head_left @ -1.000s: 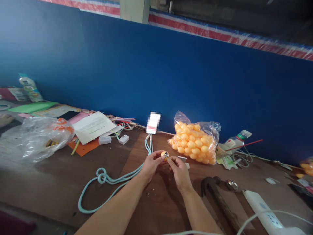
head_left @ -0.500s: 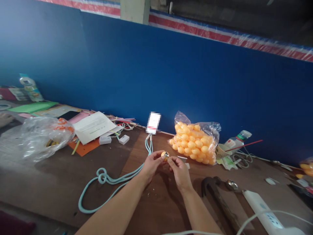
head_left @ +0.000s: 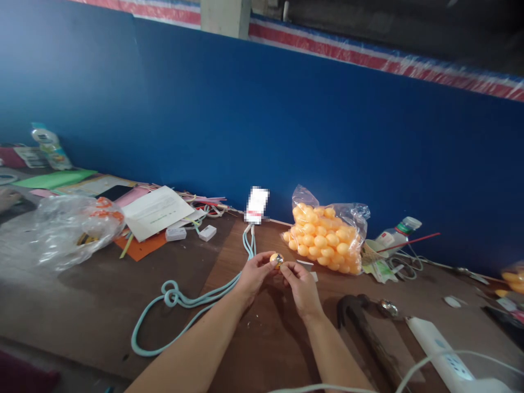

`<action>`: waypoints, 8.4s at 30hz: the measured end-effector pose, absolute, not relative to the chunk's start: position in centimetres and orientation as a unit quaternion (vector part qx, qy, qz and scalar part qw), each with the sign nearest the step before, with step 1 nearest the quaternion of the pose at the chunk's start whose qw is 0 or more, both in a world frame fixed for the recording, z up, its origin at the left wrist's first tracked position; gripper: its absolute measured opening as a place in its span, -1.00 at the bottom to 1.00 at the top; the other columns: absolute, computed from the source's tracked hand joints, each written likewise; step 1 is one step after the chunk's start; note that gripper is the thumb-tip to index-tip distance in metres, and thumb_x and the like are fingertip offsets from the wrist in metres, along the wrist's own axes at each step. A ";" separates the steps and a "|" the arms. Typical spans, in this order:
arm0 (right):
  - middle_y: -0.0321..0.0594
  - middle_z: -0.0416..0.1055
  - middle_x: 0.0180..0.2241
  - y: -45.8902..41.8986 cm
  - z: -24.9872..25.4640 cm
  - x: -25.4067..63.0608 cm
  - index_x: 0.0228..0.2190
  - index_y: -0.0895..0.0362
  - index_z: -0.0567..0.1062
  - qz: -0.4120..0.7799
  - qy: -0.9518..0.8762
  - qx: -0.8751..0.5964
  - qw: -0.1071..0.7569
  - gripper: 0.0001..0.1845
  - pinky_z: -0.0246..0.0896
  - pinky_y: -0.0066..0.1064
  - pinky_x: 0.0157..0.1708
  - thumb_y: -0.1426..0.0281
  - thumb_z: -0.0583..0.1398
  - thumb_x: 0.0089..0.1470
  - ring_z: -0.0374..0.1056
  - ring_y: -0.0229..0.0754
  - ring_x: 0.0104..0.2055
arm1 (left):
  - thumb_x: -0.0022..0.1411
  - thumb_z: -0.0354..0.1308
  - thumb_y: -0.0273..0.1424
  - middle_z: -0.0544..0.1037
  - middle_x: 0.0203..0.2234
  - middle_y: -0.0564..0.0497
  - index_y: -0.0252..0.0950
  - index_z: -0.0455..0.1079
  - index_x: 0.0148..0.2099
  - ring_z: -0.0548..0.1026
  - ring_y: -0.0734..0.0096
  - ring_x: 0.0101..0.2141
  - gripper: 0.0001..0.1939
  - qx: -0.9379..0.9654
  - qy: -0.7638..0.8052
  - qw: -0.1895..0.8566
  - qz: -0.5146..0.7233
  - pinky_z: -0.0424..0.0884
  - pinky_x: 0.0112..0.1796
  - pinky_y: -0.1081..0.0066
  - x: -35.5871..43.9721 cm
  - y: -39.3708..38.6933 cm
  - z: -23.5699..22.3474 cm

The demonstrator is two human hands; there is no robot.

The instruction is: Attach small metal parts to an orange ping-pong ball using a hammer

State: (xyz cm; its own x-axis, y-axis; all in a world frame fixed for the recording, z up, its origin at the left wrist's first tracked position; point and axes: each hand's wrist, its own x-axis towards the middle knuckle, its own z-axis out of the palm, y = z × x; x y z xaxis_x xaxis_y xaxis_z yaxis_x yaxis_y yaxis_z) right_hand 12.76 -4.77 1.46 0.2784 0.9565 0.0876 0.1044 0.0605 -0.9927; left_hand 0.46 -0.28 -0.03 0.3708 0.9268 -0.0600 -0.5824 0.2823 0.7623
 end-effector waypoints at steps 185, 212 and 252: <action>-0.07 0.43 -0.23 -15.3 3.3 24.0 -0.21 0.11 0.43 -0.060 -0.587 -0.760 0.272 -0.63 0.25 -0.22 -0.17 0.17 0.04 0.04 0.37 -0.04 -0.21 | 0.15 0.12 -0.50 0.56 -0.39 -0.14 -0.46 0.42 -0.31 0.53 0.41 -0.37 -0.89 0.145 0.201 0.847 0.471 0.46 -0.27 0.48 -0.3 0.3 0.4; -0.35 0.26 -0.65 -20.8 2.1 15.8 -0.26 0.14 0.37 0.310 -0.464 -0.706 0.435 -0.51 0.13 -0.44 -0.63 0.00 -0.06 0.08 0.21 -0.26 -0.67 | 0.02 0.27 -0.48 0.55 -0.27 -0.14 -0.39 0.44 -0.17 0.53 0.43 -0.34 -0.73 0.279 0.212 0.816 0.460 0.46 -0.29 0.50 -0.1 -0.2 -0.1; -0.41 0.17 -0.68 -17.9 1.5 10.7 -0.48 0.07 0.24 0.256 -0.483 -0.724 0.422 -0.63 0.07 -0.48 -0.63 0.04 -0.01 0.09 0.13 -0.29 -0.66 | -0.17 0.38 -0.38 0.54 -0.34 -0.05 -0.35 0.51 -0.26 0.47 0.49 -0.37 -0.66 0.295 0.244 0.772 0.506 0.39 -0.34 0.51 0.8 0.1 -0.8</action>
State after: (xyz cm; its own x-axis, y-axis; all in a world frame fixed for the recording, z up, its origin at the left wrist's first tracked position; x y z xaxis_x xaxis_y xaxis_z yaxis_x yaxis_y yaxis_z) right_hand 10.65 -17.95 1.48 0.4036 0.9142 0.0374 0.4826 -0.1779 -0.8576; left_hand 0.81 0.11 -0.84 0.3674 0.9267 -0.0786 -0.6382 0.3127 0.7035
